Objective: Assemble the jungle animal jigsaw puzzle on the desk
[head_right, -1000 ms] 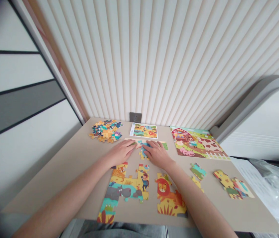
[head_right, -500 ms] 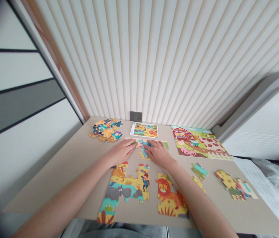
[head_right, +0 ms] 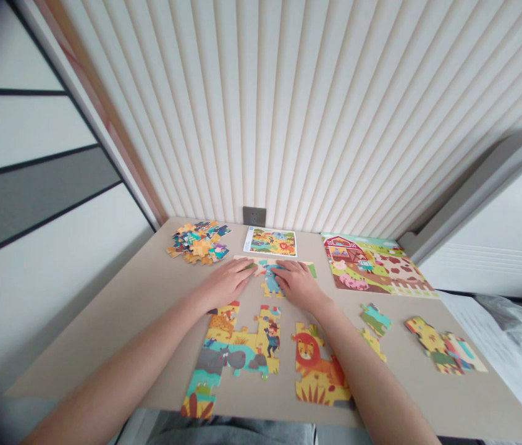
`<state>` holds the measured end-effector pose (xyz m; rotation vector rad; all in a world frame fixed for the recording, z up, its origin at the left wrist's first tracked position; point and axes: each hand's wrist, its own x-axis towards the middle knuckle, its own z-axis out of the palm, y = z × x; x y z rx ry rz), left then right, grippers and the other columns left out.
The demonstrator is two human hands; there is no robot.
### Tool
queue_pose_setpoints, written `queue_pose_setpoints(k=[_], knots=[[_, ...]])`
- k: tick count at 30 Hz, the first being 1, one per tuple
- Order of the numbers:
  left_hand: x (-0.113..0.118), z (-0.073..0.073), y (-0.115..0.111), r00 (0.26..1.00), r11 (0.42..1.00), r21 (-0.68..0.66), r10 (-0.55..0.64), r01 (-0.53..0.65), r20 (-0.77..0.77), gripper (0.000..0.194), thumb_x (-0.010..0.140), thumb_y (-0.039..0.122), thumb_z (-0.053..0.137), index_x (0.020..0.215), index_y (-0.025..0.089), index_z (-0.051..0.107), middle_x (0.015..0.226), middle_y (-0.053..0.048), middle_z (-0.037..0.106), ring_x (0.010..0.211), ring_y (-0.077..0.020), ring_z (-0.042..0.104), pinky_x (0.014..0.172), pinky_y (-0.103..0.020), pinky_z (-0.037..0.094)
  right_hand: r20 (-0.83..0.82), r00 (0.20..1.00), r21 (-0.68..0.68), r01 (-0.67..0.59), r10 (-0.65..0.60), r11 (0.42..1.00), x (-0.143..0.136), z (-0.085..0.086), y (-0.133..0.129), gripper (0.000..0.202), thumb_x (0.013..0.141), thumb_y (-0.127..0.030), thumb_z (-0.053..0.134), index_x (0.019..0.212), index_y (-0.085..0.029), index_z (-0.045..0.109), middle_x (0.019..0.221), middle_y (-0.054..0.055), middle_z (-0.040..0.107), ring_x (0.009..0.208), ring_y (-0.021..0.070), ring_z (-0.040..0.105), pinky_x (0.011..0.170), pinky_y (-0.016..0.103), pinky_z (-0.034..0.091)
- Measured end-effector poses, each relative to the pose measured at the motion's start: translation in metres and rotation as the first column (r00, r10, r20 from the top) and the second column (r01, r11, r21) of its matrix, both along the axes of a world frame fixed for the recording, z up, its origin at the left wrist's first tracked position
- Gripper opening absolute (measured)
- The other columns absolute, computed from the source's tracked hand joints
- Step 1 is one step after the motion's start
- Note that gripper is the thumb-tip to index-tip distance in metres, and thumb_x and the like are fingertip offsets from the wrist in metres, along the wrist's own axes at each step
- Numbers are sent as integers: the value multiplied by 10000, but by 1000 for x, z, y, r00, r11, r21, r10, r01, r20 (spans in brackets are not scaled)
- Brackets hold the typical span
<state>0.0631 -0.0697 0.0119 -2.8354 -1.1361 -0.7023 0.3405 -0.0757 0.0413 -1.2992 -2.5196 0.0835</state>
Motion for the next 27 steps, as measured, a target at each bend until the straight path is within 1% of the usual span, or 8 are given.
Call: queue_pose_setpoints(k=[6, 10, 14, 21, 27], knots=[[0, 4, -2, 1000, 1000, -1, 2, -2, -4, 411, 1039, 193, 452, 1429, 202, 582, 1483, -120, 586, 1398, -273, 533, 1178, -488, 447, -20, 1000, 10, 1, -1, 1000, 1, -4, 3, 346, 1043, -285, 502, 1312, -325, 715, 1417, 56, 659, 1306, 262, 601, 1125, 465, 446], [0, 4, -2, 1000, 1000, -3, 1, -1, -11, 413, 1033, 183, 460, 1427, 188, 582, 1481, -128, 585, 1398, -278, 529, 1183, -491, 438, -16, 999, 12, 29, -29, 999, 1, -3, 4, 340, 1042, -298, 508, 1302, -320, 725, 1438, 76, 636, 1329, 277, 579, 1128, 475, 441], [0, 4, -1, 1000, 1000, -3, -3, 3, -18, 412, 1033, 188, 463, 1427, 197, 581, 1475, -126, 588, 1398, -275, 527, 1183, -490, 434, -33, 999, 8, 35, -35, 999, 3, -6, 6, 335, 1036, -307, 522, 1302, -321, 726, 1456, 86, 616, 1357, 289, 552, 1129, 485, 437], [0, 5, -2, 1000, 1000, -2, -4, 4, -20, 413, 1033, 179, 453, 1428, 185, 574, 1474, -129, 588, 1390, -278, 530, 1178, -488, 437, -63, 997, -35, 39, -41, 999, 8, -14, 11, 344, 1051, -341, 507, 1333, -337, 704, 1470, 79, 605, 1368, 290, 547, 1137, 500, 430], [0, 5, -2, 1000, 1000, 3, -4, 4, -12, 419, 1029, 182, 456, 1429, 203, 575, 1473, -125, 588, 1385, -274, 538, 1171, -487, 444, -60, 998, -18, 27, -28, 999, 10, -14, 14, 341, 1054, -332, 505, 1331, -346, 703, 1450, 72, 619, 1343, 278, 565, 1127, 487, 441]])
